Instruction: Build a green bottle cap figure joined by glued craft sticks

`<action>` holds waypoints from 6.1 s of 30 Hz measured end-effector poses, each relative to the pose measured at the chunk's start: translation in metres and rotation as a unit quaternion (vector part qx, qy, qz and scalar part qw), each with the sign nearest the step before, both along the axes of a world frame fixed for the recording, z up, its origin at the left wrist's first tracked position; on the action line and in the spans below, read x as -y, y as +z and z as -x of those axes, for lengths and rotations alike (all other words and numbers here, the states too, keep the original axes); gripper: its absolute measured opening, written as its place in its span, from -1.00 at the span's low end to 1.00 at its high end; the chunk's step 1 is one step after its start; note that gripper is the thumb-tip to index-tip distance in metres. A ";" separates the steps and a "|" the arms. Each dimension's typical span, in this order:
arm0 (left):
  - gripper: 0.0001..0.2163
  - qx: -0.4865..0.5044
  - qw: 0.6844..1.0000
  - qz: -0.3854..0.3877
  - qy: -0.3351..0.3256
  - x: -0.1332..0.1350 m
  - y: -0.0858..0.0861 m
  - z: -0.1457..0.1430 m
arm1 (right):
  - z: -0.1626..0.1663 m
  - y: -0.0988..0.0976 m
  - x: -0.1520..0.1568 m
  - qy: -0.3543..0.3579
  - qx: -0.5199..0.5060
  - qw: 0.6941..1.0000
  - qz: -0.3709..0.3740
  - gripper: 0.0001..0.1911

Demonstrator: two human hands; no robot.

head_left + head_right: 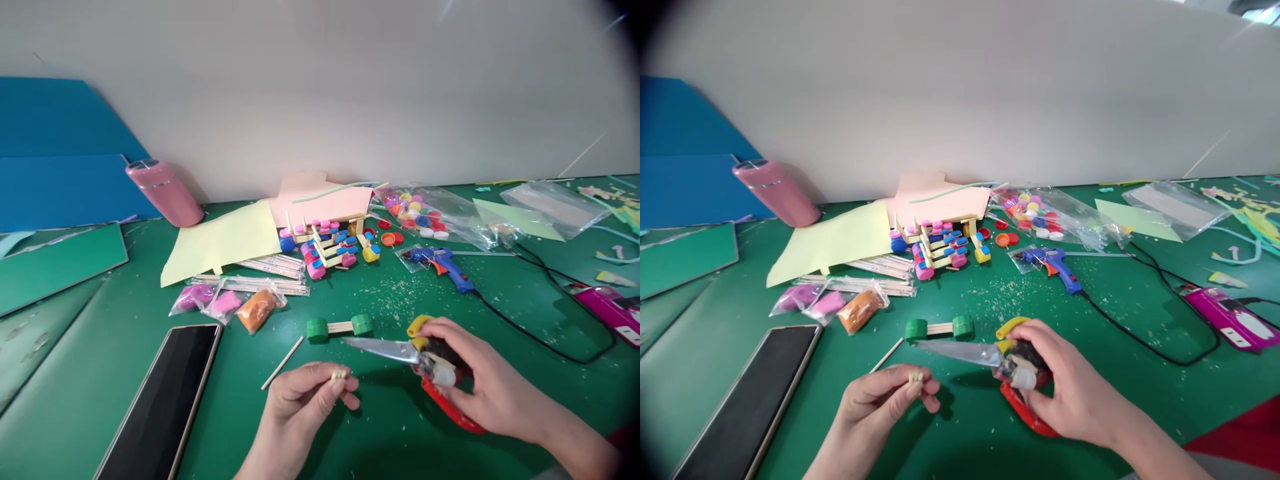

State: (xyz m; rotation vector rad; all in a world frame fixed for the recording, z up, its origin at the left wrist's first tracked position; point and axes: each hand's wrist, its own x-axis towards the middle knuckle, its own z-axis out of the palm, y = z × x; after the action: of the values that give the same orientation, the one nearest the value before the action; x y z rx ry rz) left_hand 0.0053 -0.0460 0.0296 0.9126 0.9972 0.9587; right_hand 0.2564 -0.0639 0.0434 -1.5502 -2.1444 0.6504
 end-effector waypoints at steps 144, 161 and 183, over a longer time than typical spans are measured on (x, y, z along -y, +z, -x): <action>-0.84 -0.047 0.986 -0.121 0.106 0.011 -0.005 0.005 | 0.049 0.014 -0.016 0.103 0.020 0.982 0.159 -0.59; -0.83 0.035 0.983 -0.026 0.177 0.016 0.004 -0.003 | 0.057 0.002 -0.010 0.090 0.011 0.989 0.112 -0.52; -0.82 -0.033 0.984 -0.093 0.148 0.011 -0.002 0.002 | 0.056 0.020 -0.016 0.096 -0.007 0.973 0.211 -0.60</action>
State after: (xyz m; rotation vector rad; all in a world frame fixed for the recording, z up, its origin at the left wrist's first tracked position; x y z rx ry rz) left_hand 0.0038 -0.0568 0.0275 0.9727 1.1330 1.2960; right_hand 0.2002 -0.0481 0.0633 -1.5370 -2.2666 1.2449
